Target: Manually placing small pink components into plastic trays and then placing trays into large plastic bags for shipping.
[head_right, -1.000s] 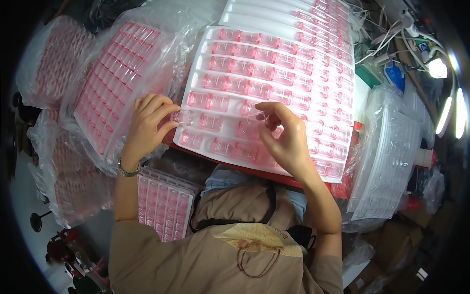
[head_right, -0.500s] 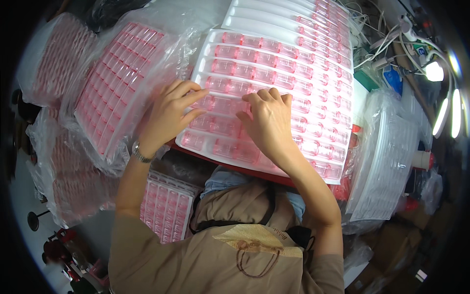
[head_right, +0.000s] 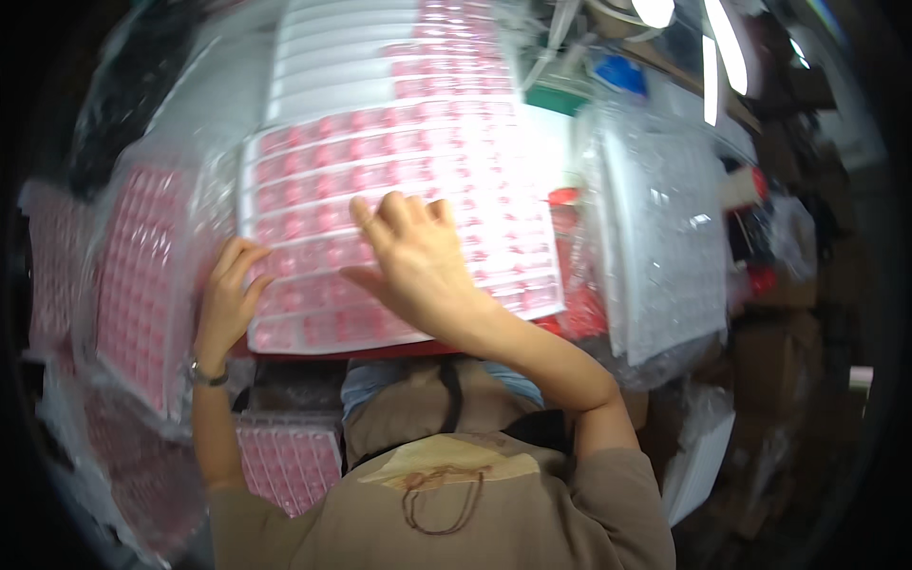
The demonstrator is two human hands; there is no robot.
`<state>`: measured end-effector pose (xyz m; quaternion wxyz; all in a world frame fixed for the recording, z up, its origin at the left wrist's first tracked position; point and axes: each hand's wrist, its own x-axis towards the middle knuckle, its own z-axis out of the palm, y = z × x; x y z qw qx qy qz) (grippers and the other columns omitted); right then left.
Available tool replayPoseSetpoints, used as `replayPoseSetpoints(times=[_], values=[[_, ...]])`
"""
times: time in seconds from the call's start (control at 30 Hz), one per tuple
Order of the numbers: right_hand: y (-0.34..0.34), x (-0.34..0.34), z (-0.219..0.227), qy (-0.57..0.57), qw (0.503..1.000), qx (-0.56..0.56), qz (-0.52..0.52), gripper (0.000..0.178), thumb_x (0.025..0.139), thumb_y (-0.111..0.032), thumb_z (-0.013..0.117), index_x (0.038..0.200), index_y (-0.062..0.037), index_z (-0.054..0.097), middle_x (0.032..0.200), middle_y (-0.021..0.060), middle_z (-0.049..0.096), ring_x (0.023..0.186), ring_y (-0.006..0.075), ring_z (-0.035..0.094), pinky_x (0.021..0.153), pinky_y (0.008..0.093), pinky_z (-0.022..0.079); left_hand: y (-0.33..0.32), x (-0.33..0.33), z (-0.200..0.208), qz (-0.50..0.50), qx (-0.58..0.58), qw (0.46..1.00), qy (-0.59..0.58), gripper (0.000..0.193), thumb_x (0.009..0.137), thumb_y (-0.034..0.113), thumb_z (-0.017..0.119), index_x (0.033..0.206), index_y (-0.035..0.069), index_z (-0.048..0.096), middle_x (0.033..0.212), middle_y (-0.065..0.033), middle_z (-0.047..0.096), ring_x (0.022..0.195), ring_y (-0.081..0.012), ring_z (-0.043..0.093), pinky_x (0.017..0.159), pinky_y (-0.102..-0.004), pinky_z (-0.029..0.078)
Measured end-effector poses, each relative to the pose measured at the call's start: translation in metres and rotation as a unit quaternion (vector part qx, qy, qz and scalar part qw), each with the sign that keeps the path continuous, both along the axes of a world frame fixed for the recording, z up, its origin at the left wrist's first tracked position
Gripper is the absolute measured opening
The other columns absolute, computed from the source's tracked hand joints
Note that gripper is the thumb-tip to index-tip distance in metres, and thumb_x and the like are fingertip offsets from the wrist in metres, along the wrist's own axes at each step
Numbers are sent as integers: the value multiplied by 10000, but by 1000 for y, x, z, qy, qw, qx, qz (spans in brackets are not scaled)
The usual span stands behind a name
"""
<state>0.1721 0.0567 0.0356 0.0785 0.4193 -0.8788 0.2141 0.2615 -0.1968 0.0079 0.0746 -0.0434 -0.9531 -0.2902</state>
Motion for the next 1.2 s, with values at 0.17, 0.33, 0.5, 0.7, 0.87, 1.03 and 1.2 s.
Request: replayPoseSetpoints(times=[0.17, 0.33, 0.5, 0.7, 0.87, 1.03, 1.2], values=[[171, -75, 22, 63, 936, -72, -338, 304, 769, -141, 682, 1035, -8, 619, 868, 142, 621, 764, 297, 596, 684, 376, 470, 12, -14, 3, -41, 12, 999, 17, 289, 707, -17, 654, 981, -22, 563, 942, -130, 512, 919, -311, 524, 806, -378, 426], [297, -111, -30, 27, 883, 199, -423, 322, 785, -178, 655, 1053, -11, 595, 948, 170, 604, 877, 322, 595, 765, 400, 464, 9, -17, 9, -27, 36, 999, 8, 292, 706, -14, 666, 981, -11, 567, 947, -126, 515, 906, -303, 530, 806, -365, 430], [301, -122, -36, -63, 904, 88, -413, 265, 747, -89, 656, 973, 8, 557, 939, 177, 576, 861, 339, 583, 763, 409, 459, 20, 3, 22, 58, 56, 996, 26, 282, 726, 7, 679, 988, -6, 577, 976, -104, 541, 924, -250, 552, 786, -325, 438], [174, -60, 30, -288, 851, -414, -148, 279, 744, 122, 566, 922, -52, 440, 994, 96, 513, 787, 94, 558, 711, 218, 463, 90, 8, 16, -8, 272, 962, 33, 325, 744, 49, 709, 1048, 39, 595, 1054, -93, 622, 909, -188, 592, 757, -293, 471], [59, 12, 27, -336, 858, -388, -4, 426, 720, 104, 673, 1105, 33, 504, 912, 107, 583, 826, 141, 603, 739, 261, 488, 156, -5, 7, -15, 416, 904, 102, 346, 734, 43, 723, 1049, 23, 582, 1032, -108, 613, 928, -225, 597, 773, -320, 484], [36, 22, 20, -120, 956, -268, 7, 427, 689, 70, 727, 1093, 48, 591, 770, 106, 615, 654, 141, 612, 615, 240, 500, 142, -2, 7, 51, 236, 934, 264, 388, 673, 31, 758, 1021, 11, 586, 995, -130, 626, 900, -276, 610, 750, -339, 496], [29, 24, 20, -119, 974, -183, 59, 409, 728, -22, 714, 1112, 44, 591, 854, 118, 611, 704, 198, 606, 593, 290, 488, 123, 2, 8, 29, 219, 944, 245, 395, 687, 23, 733, 1046, -1, 570, 1018, -130, 596, 932, -299, 590, 776, -350, 492]])
